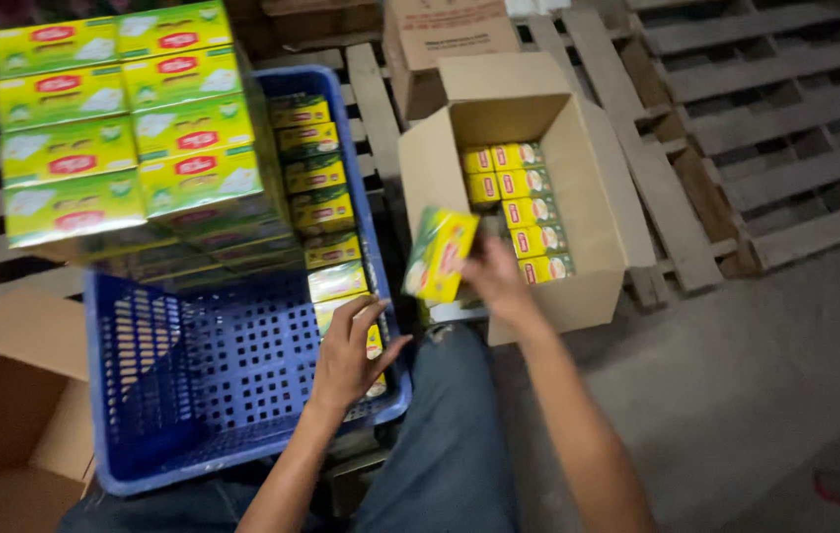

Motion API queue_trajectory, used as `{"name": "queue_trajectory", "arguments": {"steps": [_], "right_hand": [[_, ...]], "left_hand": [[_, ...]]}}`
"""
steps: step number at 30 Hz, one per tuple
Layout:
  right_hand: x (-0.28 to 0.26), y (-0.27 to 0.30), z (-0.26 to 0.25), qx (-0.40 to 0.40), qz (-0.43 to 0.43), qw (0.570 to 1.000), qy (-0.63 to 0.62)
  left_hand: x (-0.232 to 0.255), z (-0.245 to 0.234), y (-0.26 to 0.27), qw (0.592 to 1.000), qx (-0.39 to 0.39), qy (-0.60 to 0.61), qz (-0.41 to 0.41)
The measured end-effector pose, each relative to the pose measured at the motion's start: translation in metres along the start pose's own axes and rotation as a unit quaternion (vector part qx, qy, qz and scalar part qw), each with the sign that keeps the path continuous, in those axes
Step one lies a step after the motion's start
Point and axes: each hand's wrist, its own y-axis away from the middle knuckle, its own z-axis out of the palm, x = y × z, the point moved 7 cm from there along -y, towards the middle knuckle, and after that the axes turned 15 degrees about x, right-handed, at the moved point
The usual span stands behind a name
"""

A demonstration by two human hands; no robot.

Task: The person assembles an empty cardboard box and then repeatedly picks small yellow and green product boxes from a blue plastic basket, placing them one by one into the cardboard box. The task continues until the box is filled with neatly arranged product boxes.

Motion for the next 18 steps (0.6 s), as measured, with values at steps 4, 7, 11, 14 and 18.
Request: {"name": "queue_trajectory", "arguments": {"steps": [4, 7, 11, 14, 18], "right_hand": [[-0.011, -0.044, -0.069, 0.127, 0.014, 0.991, 0.051], [-0.003, -0.078, -0.115, 0.203, -0.038, 0.970, 0.127], [-0.026, -0.096, -0.128, 0.138, -0.078, 0.877, 0.454], [-0.003, -0.120, -0.114, 0.014, -0.119, 0.809, 0.576], [0.047, -0.141, -0.089, -0.108, -0.185, 0.776, 0.593]], "left_hand": [[0.008, 0.024, -0.025, 0.999, -0.037, 0.017, 0.000], [0.008, 0.049, -0.040, 0.998, -0.066, 0.012, -0.008], [0.016, 0.082, -0.056, 0.992, -0.099, 0.072, -0.034], [0.022, 0.104, -0.064, 0.984, -0.129, 0.103, -0.060], [0.032, 0.124, -0.070, 0.970, -0.173, 0.141, -0.092]]}}
